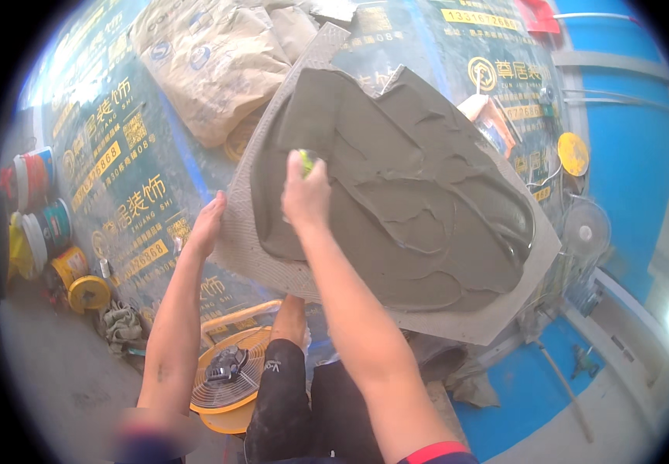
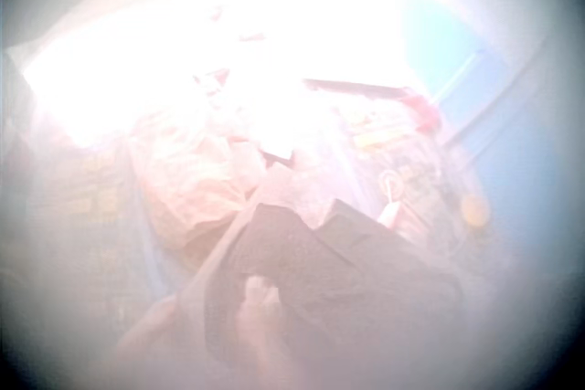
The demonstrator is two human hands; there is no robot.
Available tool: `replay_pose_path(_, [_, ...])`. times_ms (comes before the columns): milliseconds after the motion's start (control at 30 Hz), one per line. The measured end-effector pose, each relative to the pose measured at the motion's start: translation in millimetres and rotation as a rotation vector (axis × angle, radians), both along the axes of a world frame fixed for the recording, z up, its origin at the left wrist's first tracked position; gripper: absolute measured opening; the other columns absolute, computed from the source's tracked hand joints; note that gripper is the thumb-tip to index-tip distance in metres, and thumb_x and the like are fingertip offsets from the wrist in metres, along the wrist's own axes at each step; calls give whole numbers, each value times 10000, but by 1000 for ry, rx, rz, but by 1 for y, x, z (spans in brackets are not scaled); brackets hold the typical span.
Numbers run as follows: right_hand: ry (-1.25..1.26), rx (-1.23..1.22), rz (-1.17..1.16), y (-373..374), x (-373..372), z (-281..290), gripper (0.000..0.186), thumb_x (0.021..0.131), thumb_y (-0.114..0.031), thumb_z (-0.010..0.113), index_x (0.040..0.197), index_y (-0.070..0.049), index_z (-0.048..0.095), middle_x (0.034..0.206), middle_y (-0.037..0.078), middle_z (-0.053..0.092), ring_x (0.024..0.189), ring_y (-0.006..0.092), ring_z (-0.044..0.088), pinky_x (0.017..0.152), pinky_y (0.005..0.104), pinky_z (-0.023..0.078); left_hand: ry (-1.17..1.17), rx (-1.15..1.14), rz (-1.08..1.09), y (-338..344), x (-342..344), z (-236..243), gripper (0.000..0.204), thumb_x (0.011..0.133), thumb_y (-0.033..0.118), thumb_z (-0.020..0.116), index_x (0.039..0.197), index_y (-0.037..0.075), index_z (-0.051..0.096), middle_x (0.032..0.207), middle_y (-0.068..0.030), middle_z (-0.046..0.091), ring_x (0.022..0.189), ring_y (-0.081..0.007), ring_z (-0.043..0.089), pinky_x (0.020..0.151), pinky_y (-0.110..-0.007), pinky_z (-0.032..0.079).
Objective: The person picks up a large rectangular tile and applies several dollops of mortar onto its underside using a trowel, then spreads the mortar across the surface.
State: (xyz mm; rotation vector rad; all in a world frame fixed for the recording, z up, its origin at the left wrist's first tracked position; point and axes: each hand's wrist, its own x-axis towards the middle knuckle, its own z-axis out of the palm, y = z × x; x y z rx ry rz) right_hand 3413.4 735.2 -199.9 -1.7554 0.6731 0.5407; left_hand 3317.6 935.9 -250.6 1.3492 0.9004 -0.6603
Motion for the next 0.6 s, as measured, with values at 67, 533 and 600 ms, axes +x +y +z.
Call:
replay_pose_path(67, [-194, -403, 200, -38, -16, -15, 418, 920, -481, 515, 941, -67, 464, 674, 56, 517, 476, 116, 513, 387, 297, 421, 26, 21, -2, 0, 2, 2, 626, 972, 518, 424, 1318, 1, 497, 1328, -118, 523, 1261, -223, 427, 1070, -360, 289])
replay_pose_path(533, [87, 423, -491, -24, -67, 11, 415, 943, -518, 472, 835, -126, 393, 598, 22, 439, 415, 132, 455, 368, 286, 403, -19, 55, 52, 5, -7, -1, 588, 979, 502, 421, 1226, -13, 560, 1179, -97, 611, 1110, -177, 518, 985, -319, 372])
replay_pose_path(600, [96, 455, -379, -5, -39, 15, 418, 943, -519, 468, 836, -122, 397, 603, 20, 443, 420, 127, 459, 370, 281, 403, -23, 13, 34, 5, -8, -9, 584, 977, 504, 422, 1216, -10, 565, 1171, -94, 612, 1100, -172, 517, 978, -318, 374])
